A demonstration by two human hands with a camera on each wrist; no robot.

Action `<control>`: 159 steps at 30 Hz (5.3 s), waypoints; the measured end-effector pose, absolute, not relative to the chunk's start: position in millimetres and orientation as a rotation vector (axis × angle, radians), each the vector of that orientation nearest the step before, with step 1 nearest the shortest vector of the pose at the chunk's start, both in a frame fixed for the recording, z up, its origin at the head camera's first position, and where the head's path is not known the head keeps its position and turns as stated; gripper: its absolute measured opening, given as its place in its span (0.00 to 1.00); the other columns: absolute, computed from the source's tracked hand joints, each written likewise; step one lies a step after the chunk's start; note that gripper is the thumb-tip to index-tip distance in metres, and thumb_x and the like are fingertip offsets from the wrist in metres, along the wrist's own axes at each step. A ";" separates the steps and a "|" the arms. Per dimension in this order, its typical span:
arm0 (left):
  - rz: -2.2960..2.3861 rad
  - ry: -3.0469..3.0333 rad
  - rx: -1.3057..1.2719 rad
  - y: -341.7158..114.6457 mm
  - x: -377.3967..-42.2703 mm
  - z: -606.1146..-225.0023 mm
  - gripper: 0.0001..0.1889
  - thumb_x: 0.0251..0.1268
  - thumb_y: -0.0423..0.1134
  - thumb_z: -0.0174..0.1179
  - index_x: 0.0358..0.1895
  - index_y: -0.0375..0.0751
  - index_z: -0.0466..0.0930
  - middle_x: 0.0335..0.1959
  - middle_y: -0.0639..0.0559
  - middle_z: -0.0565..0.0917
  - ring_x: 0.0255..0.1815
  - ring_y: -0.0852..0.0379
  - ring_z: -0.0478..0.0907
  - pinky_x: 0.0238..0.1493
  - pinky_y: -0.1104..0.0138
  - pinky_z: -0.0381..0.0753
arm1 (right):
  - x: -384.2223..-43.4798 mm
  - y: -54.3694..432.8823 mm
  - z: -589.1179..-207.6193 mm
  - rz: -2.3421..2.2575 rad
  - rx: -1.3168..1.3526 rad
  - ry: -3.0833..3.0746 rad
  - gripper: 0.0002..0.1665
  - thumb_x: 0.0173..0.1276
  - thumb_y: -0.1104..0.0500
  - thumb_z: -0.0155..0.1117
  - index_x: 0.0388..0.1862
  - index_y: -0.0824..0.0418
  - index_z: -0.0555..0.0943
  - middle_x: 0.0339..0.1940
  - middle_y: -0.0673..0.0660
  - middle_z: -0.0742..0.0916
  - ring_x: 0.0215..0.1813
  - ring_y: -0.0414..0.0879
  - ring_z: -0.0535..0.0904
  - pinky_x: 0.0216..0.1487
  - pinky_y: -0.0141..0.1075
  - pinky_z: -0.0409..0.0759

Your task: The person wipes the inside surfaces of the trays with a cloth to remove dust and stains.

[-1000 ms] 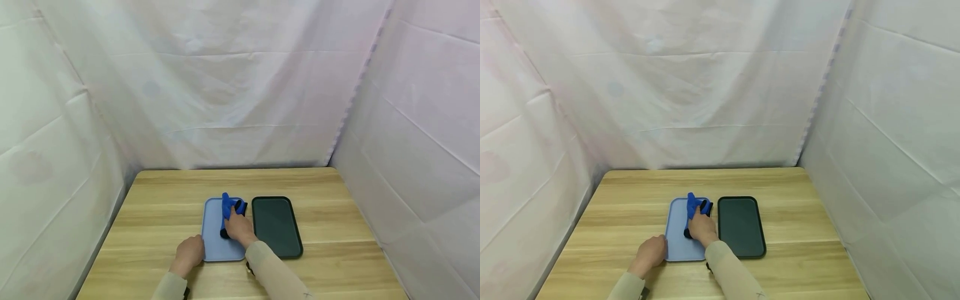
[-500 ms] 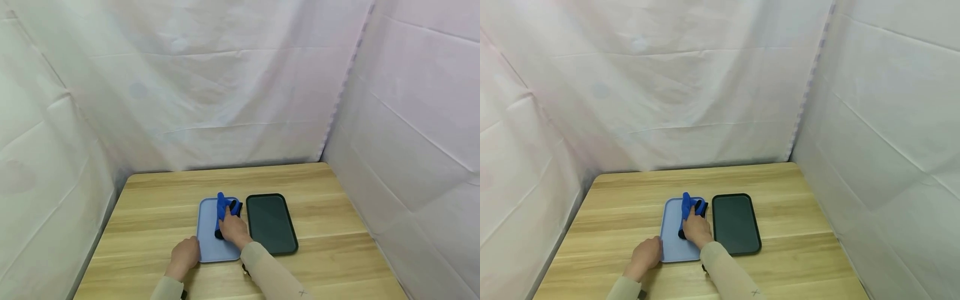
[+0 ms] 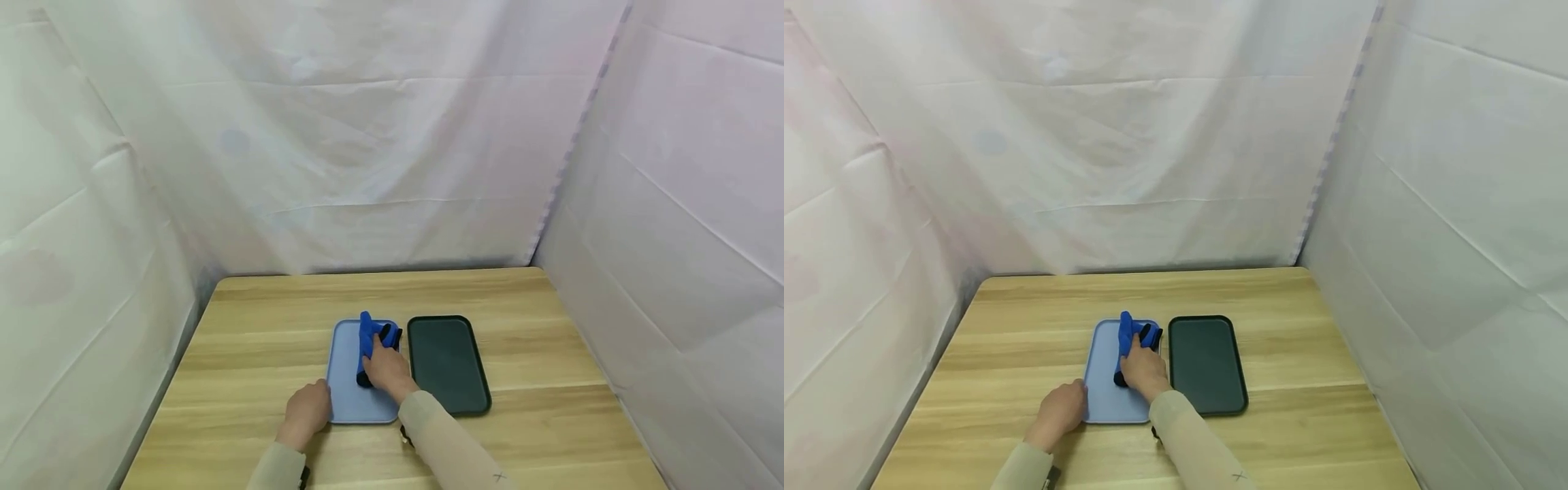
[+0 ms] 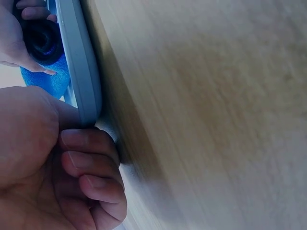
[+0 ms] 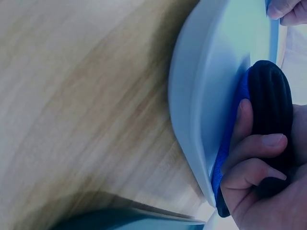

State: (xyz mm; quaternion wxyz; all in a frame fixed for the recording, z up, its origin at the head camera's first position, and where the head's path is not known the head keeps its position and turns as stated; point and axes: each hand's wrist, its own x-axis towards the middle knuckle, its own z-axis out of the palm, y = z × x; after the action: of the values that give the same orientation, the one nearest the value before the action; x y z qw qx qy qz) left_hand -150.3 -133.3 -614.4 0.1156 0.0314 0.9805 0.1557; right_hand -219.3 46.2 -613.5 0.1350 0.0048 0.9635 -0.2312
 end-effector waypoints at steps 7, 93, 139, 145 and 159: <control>0.447 2.881 0.110 -132.3 -150.7 -615.9 0.10 0.77 0.32 0.52 0.38 0.29 0.79 0.25 0.39 0.81 0.23 0.46 0.79 0.24 0.55 0.80 | -221.0 45.9 -613.3 -0.685 -0.004 2.763 0.41 0.81 0.43 0.54 0.85 0.57 0.58 0.15 0.54 0.80 0.19 0.48 0.76 0.22 0.42 0.71; 0.382 2.887 0.054 -131.2 -153.5 -619.9 0.08 0.72 0.35 0.59 0.38 0.32 0.80 0.27 0.41 0.83 0.25 0.48 0.81 0.25 0.53 0.82 | -169.7 11.9 -609.5 -0.732 -0.257 2.659 0.50 0.72 0.41 0.64 0.85 0.56 0.57 0.22 0.56 0.85 0.27 0.50 0.81 0.27 0.46 0.77; 0.355 2.865 0.061 -126.5 -151.0 -615.9 0.05 0.71 0.32 0.60 0.36 0.34 0.78 0.25 0.42 0.81 0.24 0.49 0.79 0.26 0.54 0.82 | -169.5 67.7 -597.4 -0.753 -0.220 2.591 0.46 0.69 0.46 0.68 0.83 0.45 0.63 0.15 0.52 0.77 0.16 0.45 0.69 0.18 0.39 0.66; 0.357 2.869 0.062 -127.9 -151.4 -615.3 0.05 0.71 0.31 0.59 0.36 0.33 0.78 0.26 0.40 0.81 0.25 0.48 0.80 0.26 0.53 0.82 | -172.5 77.5 -600.9 -0.728 -0.212 2.586 0.45 0.68 0.45 0.70 0.82 0.42 0.64 0.45 0.59 0.90 0.26 0.47 0.77 0.25 0.42 0.70; 0.409 2.880 0.051 -127.2 -152.2 -619.3 0.06 0.72 0.30 0.56 0.35 0.32 0.77 0.27 0.39 0.82 0.27 0.45 0.81 0.27 0.52 0.82 | -178.1 94.8 -591.8 -0.722 -0.190 2.566 0.45 0.64 0.49 0.71 0.80 0.36 0.67 0.65 0.65 0.84 0.43 0.52 0.80 0.28 0.41 0.71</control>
State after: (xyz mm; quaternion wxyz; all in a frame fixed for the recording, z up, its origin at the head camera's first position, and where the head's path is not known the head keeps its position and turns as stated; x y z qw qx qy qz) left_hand -152.2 -127.2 -619.3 0.1160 0.0175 0.9832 0.1397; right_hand -178.1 94.8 -591.8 0.2322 -0.0691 0.9339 -0.2628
